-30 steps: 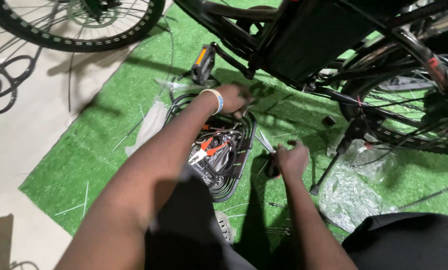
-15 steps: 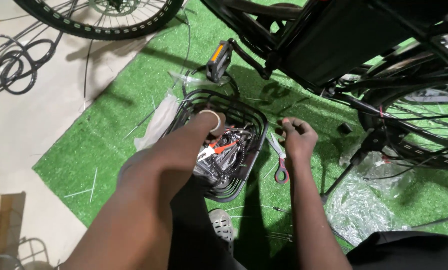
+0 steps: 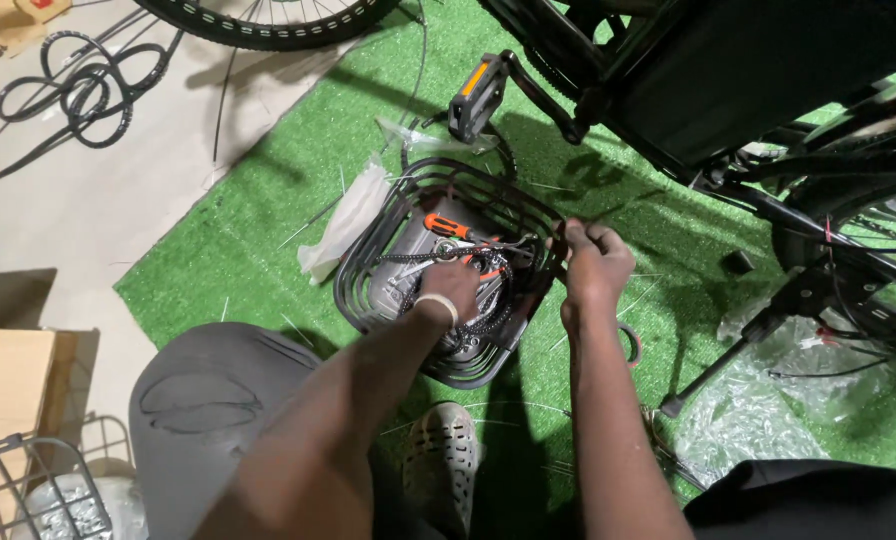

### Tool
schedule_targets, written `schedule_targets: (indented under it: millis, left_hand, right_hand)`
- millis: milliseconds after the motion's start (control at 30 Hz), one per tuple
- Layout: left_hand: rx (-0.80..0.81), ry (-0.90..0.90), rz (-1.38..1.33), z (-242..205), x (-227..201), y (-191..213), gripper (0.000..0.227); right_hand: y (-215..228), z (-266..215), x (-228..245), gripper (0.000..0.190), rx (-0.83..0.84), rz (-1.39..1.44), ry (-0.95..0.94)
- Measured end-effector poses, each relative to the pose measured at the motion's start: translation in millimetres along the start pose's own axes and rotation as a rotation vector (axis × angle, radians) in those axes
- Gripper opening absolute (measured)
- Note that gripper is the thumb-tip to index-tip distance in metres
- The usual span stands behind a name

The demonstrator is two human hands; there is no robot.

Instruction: The person works on the central frame of an electric bicycle, connecting wires and securing components near the battery pack. They use scissors to cut zip ties and organize the cabling, then use a screwdriver to tighten parts of the frame.

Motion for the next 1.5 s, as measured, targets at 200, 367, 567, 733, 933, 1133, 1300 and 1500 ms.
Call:
schedule_targets:
  millis: [200,367,567,733,933,1133,1300,1500]
  left_hand:
    - [0.155,-0.077,-0.048,-12.6,9.3,-1.0,0.023]
    - [0.33,0.047,-0.065,-20.7,48.7,-7.5,0.022]
    - [0.356,0.011,0.24,-17.5,45.0,-55.2,0.022]
    - [0.472,-0.01,0.345,-35.5,19.0,-16.3,0.024]
    - [0.467,-0.132,0.429,-34.0,12.3,2.4,0.025]
    - [0.346,-0.033,0.306,-11.2,32.3,17.1,0.026]
    - [0.364,-0.098,0.448,-21.1,-8.4,68.8,0.027]
    - [0.276,0.201,0.162,-19.4,-20.1,121.7,0.03]
  right_hand:
    - [8.4,-16.5,14.1,0.012,0.022,0.039,-0.01]
    - [11.9,-18.7,18.9,0.009,0.032,0.027,-0.011]
    - [3.1,-25.5,16.8,0.009,0.071,0.067,-0.026]
    - [2.0,-30.2,17.4,0.011,0.076,0.066,-0.02]
    - [16.5,-37.7,31.6,0.012,0.041,0.066,-0.03]
    - [10.7,-45.5,31.5,0.01,0.078,0.1,0.002]
    - [8.9,-33.0,12.1,0.013,0.092,-0.074,0.065]
    - [14.4,-50.1,11.8,0.017,0.195,-0.25,0.118]
Point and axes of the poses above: each hand's wrist, its own z-axis towards the middle knuckle, its own y-axis out of the back of the hand, x = y × z, the point moved 2 cm from there along z, towards the middle knuckle, and after that the axes turned 8 degrees about -y, right-handed, at the moved point
